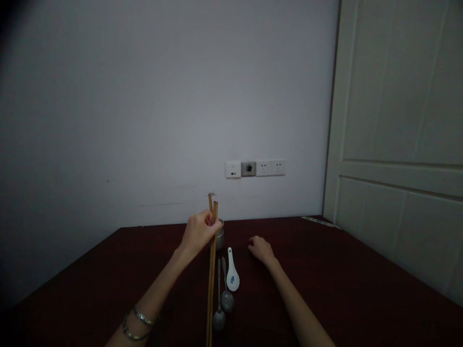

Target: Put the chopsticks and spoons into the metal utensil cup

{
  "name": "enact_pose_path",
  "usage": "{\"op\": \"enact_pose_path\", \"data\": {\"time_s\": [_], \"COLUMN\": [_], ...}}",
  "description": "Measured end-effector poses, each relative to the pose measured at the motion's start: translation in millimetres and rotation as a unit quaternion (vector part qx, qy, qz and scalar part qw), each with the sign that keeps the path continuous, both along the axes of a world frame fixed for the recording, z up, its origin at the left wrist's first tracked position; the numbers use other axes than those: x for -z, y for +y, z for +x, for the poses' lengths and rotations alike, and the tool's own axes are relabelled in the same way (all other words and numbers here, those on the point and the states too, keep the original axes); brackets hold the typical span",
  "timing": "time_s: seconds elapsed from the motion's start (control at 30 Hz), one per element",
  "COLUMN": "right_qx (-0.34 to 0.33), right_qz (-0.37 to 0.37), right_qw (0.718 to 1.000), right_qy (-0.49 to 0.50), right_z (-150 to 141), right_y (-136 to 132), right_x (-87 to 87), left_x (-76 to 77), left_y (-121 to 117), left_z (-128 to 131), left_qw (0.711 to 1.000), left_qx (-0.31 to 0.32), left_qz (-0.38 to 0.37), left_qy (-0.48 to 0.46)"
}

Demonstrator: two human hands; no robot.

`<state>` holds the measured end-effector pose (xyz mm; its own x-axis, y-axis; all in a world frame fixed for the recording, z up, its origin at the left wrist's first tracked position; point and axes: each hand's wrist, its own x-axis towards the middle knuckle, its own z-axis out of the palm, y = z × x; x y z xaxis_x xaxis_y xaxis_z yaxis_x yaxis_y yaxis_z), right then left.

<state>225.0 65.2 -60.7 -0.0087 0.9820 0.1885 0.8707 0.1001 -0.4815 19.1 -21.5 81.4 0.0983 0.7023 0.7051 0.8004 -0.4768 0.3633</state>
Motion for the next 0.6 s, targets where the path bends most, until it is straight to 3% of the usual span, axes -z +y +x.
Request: {"op": "enact_pose_path", "data": {"time_s": [0.1, 0.17, 0.23, 0.3, 0.37, 0.47, 0.6], "right_qx": [-0.104, -0.209, -0.276, -0.299, -0.339, -0.379, -0.352], "right_qz": [-0.008, -0.064, -0.103, -0.107, -0.119, -0.122, -0.093], "right_qw": [0.975, 0.912, 0.848, 0.831, 0.817, 0.807, 0.815], "right_qy": [0.194, 0.347, 0.44, 0.457, 0.451, 0.436, 0.451], "right_z": [-14, -25, -37, -47, -55, -68, -82], "right_y": [-12, -29, -52, -73, -88, -96, -90], "right_x": [-47.4, -82.5, -111.8, -130.6, -138.7, -136.8, -125.6], "left_x": [1.2, 1.7, 0.9, -1.3, -4.1, -7.4, -9.1], "left_y": [-1, -2, -4, -6, -8, -11, -11], "left_z": [-1, -2, -3, -4, -6, -7, -9], "left_qw": [1.0, 1.0, 1.0, 0.999, 0.999, 0.999, 0.998], "left_qx": [0.008, 0.011, 0.01, 0.012, 0.017, 0.018, 0.013], "left_qz": [0.013, 0.021, 0.024, 0.022, 0.018, 0.017, 0.03], "left_qy": [-0.002, -0.005, -0.014, -0.028, -0.04, -0.047, -0.052]}}
